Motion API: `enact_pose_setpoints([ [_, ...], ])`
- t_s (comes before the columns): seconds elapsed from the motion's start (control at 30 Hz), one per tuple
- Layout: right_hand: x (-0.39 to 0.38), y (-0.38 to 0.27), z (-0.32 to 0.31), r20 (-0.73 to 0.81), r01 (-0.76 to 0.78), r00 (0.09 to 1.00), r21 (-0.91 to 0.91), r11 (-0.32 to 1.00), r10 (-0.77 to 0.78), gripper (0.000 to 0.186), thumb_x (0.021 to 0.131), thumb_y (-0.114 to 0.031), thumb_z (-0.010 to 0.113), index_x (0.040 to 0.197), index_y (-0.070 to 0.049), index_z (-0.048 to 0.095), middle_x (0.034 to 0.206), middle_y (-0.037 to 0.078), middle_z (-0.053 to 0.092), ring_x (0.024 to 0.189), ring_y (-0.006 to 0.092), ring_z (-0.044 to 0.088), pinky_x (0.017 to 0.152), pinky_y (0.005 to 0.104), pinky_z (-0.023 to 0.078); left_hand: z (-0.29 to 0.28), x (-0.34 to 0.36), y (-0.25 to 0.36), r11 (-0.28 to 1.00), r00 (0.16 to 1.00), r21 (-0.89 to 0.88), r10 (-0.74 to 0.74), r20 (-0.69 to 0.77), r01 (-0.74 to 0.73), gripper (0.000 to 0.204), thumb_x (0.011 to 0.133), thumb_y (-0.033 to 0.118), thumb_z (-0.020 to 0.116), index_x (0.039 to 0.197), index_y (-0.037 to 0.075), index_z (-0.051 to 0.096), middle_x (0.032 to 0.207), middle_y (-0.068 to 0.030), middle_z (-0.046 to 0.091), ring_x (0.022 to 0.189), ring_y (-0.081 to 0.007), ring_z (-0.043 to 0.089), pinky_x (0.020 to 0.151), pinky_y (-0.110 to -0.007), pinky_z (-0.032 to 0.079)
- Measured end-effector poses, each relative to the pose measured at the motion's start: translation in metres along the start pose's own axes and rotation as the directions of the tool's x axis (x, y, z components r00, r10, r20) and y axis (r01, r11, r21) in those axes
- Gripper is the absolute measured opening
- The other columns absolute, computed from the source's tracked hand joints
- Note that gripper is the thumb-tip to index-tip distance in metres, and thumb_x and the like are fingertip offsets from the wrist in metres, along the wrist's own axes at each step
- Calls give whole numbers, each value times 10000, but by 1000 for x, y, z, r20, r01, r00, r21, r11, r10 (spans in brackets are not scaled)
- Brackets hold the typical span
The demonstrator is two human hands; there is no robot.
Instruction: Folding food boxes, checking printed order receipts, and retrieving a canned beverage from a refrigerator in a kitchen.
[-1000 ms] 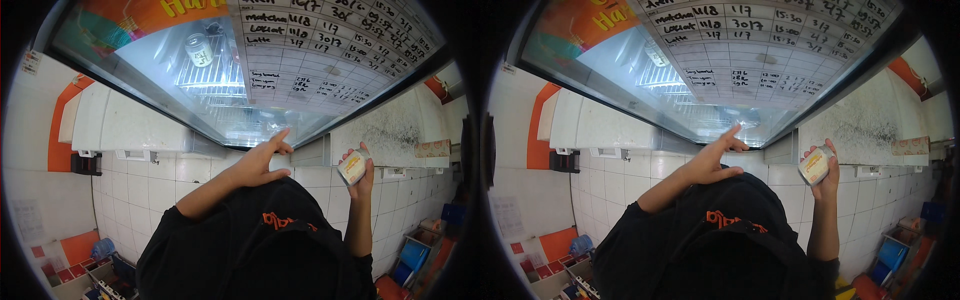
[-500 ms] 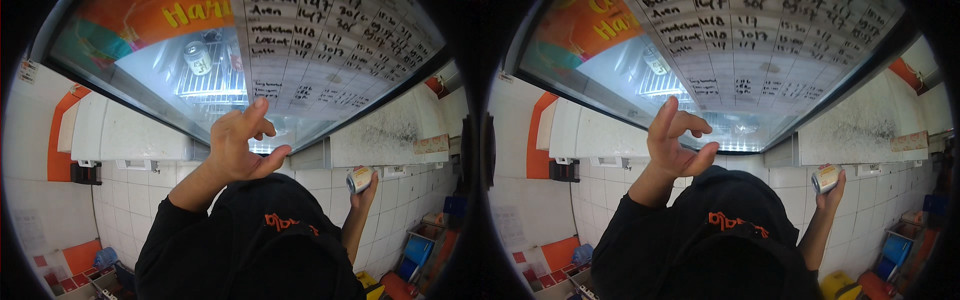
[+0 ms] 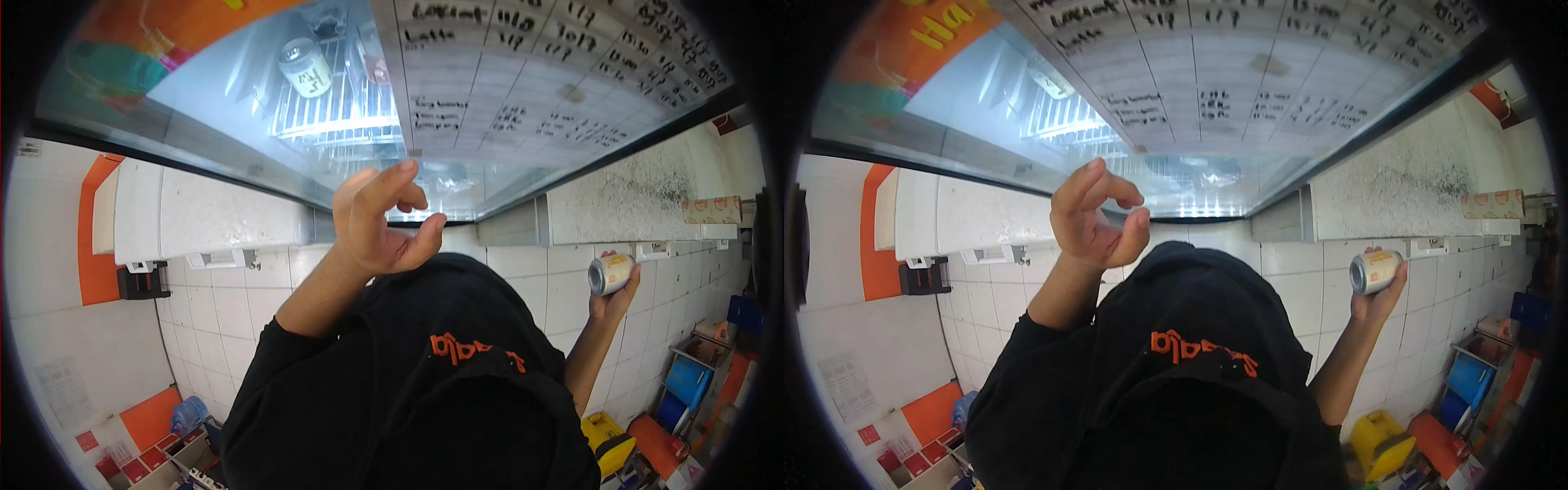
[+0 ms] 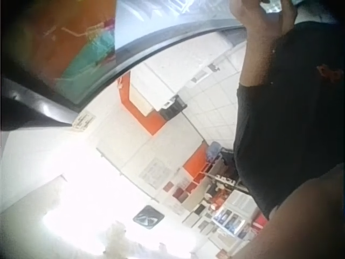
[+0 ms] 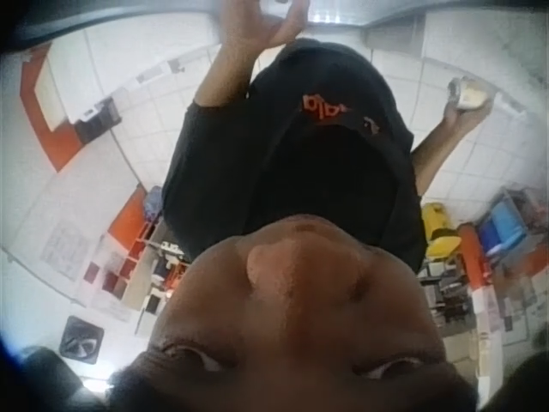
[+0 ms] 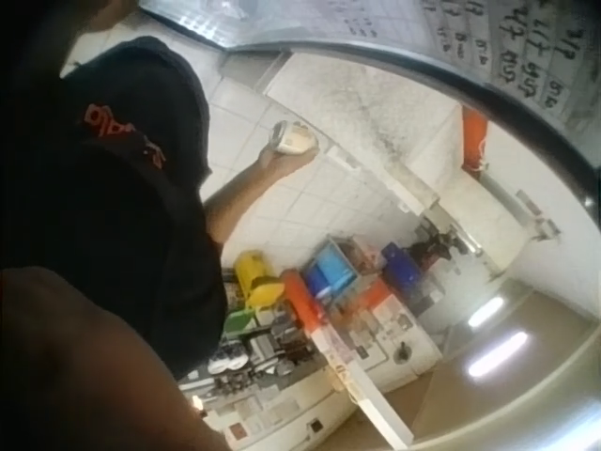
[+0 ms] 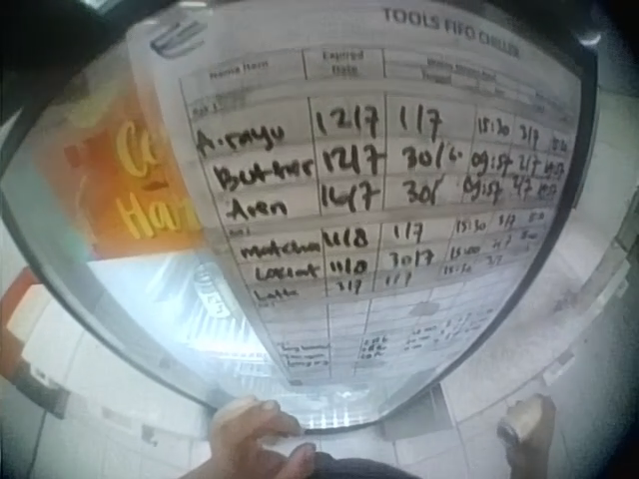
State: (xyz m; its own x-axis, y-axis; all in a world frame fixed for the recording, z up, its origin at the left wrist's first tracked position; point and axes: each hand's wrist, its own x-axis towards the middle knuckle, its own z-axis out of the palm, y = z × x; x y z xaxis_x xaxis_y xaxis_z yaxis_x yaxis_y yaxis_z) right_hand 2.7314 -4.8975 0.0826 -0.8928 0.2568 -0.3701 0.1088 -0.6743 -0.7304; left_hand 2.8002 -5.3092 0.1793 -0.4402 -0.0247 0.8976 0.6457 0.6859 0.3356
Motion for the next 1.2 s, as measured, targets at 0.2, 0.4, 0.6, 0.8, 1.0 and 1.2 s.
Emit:
enact_pose_setpoints([
  [0.2,-7,14,6,39,-74,996,-172,982,82,540,935,-393,552,1261,13,410,1197,221,511,1128,368,515,959,467,458,-7,22,-5,997,998,62,53,-13,-52,635,658,90,722,1246,-3,500,598,6,549,449,-129,470,441,-262,331],
  [0.4,12,-20,-8,-18,121,992,-164,979,-125,577,925,-409,566,1294,4,406,1213,208,520,1149,338,509,959,457,455,-10,42,-7,985,992,143,82,98,-96,622,688,125,734,1263,8,527,595,4,535,435,-134,437,435,-269,311],
  [0.6,8,-3,-16,-28,70,997,-206,976,-77,563,928,-401,567,1275,16,418,1144,183,542,1088,311,534,936,436,467,-18,63,0,934,981,299,191,43,-195,574,720,153,718,1249,7,549,610,9,538,430,-129,414,431,-270,294],
  [0.8,4,22,-21,4,19,1000,-216,976,-19,558,915,-399,589,1246,21,429,1112,183,549,1062,316,551,916,435,480,-19,65,-5,928,993,352,115,31,-118,533,708,115,697,1218,12,580,528,23,447,407,-130,394,419,-262,296],
  [1.0,5,21,-19,-6,21,1000,-211,977,-23,524,905,-354,605,1225,25,438,1100,185,546,1043,310,561,883,432,498,-18,61,-9,938,993,328,118,9,-115,540,701,114,692,1221,20,581,508,28,416,398,-126,388,410,-263,293],
  [1.2,-2,23,-23,138,-19,989,-241,970,54,532,818,-159,660,1249,12,398,1126,189,537,1051,307,562,881,443,502,-19,64,-9,942,992,312,124,17,-123,553,696,119,696,1227,26,574,501,32,415,396,-119,400,405,-254,300],
])
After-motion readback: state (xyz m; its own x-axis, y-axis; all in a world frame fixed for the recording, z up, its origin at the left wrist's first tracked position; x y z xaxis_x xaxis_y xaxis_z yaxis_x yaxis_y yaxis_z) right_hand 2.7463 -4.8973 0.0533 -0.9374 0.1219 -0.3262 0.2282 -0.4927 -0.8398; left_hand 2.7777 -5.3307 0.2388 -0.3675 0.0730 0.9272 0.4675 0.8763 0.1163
